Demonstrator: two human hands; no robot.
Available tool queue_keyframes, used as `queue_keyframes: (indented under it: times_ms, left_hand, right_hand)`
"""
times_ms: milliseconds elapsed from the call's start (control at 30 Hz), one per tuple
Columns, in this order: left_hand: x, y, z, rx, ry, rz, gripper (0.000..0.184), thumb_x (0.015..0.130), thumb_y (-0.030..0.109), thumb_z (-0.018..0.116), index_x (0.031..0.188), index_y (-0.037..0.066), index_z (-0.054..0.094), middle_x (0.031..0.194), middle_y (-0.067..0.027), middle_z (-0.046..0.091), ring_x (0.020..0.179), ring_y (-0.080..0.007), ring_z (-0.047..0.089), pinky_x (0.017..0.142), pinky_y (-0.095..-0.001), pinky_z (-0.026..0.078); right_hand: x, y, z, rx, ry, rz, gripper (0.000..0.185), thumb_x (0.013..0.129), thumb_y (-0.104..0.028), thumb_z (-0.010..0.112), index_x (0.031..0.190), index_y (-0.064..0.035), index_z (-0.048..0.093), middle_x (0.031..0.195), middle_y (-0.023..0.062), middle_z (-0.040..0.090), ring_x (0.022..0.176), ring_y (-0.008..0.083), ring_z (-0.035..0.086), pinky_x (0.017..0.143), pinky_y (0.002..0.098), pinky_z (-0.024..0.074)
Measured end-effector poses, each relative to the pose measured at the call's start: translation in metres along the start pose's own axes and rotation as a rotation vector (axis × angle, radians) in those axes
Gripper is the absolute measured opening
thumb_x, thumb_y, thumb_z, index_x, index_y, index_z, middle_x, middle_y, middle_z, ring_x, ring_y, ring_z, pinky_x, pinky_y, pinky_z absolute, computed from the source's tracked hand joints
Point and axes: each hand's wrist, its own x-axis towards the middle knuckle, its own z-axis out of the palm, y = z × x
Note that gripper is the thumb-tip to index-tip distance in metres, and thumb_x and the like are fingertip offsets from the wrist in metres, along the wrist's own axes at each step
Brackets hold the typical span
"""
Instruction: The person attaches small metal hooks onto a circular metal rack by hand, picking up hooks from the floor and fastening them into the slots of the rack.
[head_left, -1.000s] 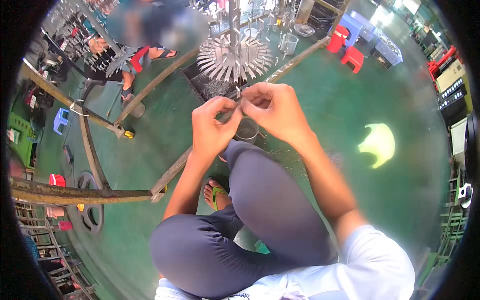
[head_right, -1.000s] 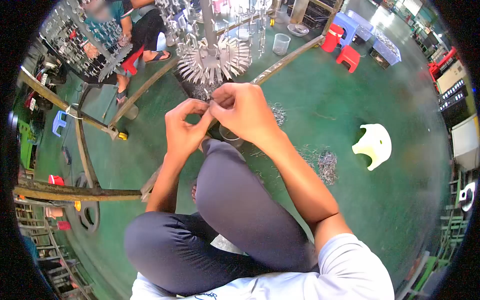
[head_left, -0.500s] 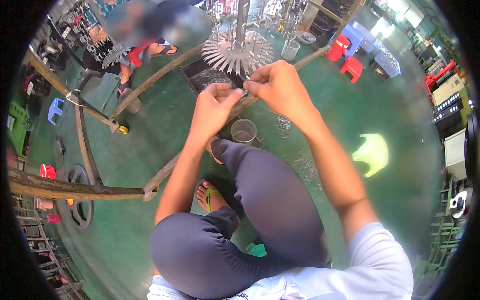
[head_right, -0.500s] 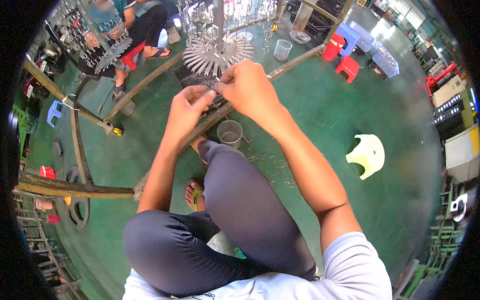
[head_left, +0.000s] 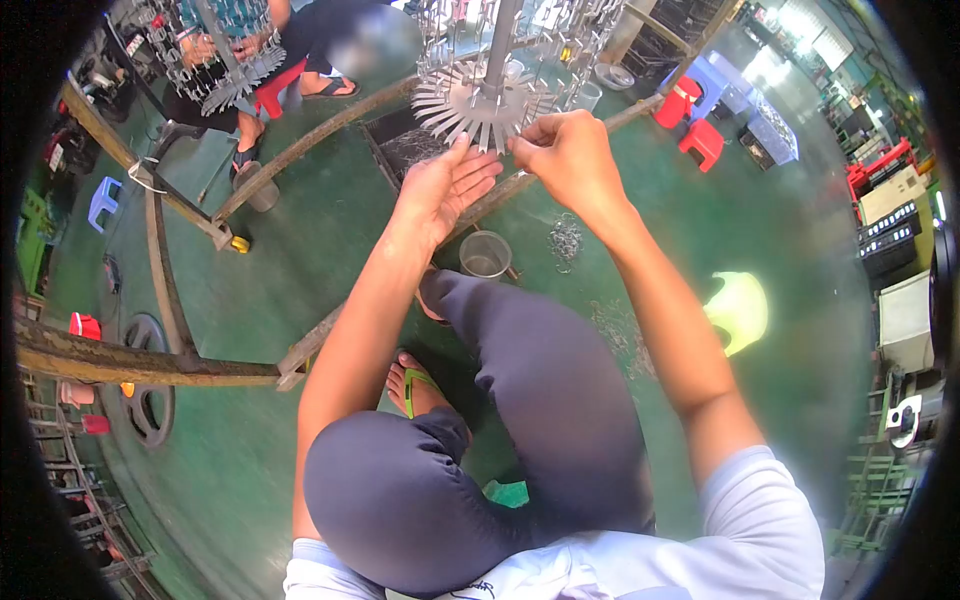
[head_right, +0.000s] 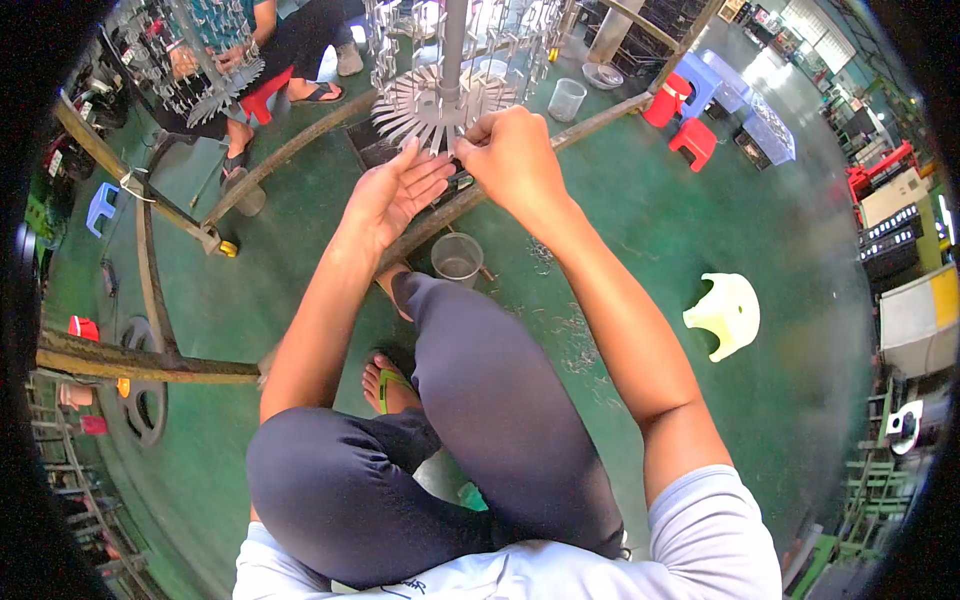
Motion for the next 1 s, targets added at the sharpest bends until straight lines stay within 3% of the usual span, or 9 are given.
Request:
queue_keyframes:
  times_ms: [67, 167, 567, 667, 867, 1000]
  left_hand:
    - [-0.005, -0.005, 0.004, -0.023, 0.004, 0.009, 0.045, 0.104, 0.032, 0.064, 0.119, -0.01, 0.059, 0.122, -0.0261, 0.069, 0.112, -0.0321, 0.071, 0.095, -0.038, 0.06]
    - [-0.005, -0.013, 0.003, -0.044, -0.009, 0.041, 0.042, 0.104, 0.03, 0.065, 0.116, -0.009, 0.059, 0.118, -0.0252, 0.069, 0.111, -0.0324, 0.071, 0.095, -0.0388, 0.06]
    - [-0.007, -0.024, 0.007, -0.088, -0.026, 0.047, 0.031, 0.102, 0.024, 0.067, 0.11, -0.006, 0.062, 0.117, -0.0242, 0.07, 0.11, -0.0317, 0.071, 0.099, -0.0407, 0.058]
    - [-0.008, -0.025, 0.007, -0.093, -0.043, 0.052, 0.031, 0.102, 0.023, 0.067, 0.112, -0.006, 0.062, 0.116, -0.024, 0.07, 0.11, -0.0316, 0.071, 0.099, -0.0404, 0.058]
    - [-0.011, -0.025, 0.009, -0.077, -0.025, 0.093, 0.038, 0.103, 0.026, 0.067, 0.113, -0.009, 0.06, 0.112, -0.0226, 0.072, 0.105, -0.03, 0.073, 0.093, -0.0376, 0.06]
    - [-0.012, -0.025, 0.008, -0.073, -0.019, 0.086, 0.032, 0.101, 0.024, 0.069, 0.112, -0.006, 0.062, 0.114, -0.0233, 0.07, 0.108, -0.0316, 0.071, 0.095, -0.0399, 0.06]
  right_hand:
    - [-0.004, 0.0, -0.002, 0.012, -0.001, 0.024, 0.022, 0.079, -0.017, 0.077, 0.084, 0.005, 0.077, 0.069, 0.0243, 0.069, 0.064, 0.031, 0.072, 0.065, 0.0401, 0.0554]
    - [-0.01, 0.001, -0.005, -0.046, -0.059, 0.012, 0.023, 0.086, -0.016, 0.076, 0.085, 0.0062, 0.077, 0.07, 0.0123, 0.075, 0.065, 0.0138, 0.072, 0.063, 0.0303, 0.0559]
    - [-0.014, 0.01, -0.009, 0.02, -0.121, 0.089, 0.021, 0.088, -0.013, 0.076, 0.086, 0.0076, 0.075, 0.074, 0.0132, 0.076, 0.07, 0.0155, 0.075, 0.066, 0.0289, 0.0596]
    - [-0.011, 0.024, -0.005, 0.096, -0.086, 0.077, 0.023, 0.078, -0.02, 0.077, 0.082, 0.0029, 0.078, 0.063, 0.0209, 0.067, 0.061, 0.0235, 0.071, 0.061, 0.0388, 0.0535]
    - [-0.016, 0.016, -0.01, 0.078, -0.096, 0.089, 0.023, 0.079, -0.018, 0.076, 0.085, 0.0036, 0.078, 0.067, 0.0199, 0.07, 0.063, 0.0231, 0.071, 0.064, 0.0374, 0.0547]
    - [-0.016, 0.017, -0.011, 0.079, -0.083, 0.078, 0.022, 0.078, -0.018, 0.076, 0.085, 0.0035, 0.078, 0.068, 0.0204, 0.071, 0.064, 0.0242, 0.072, 0.066, 0.0377, 0.0557]
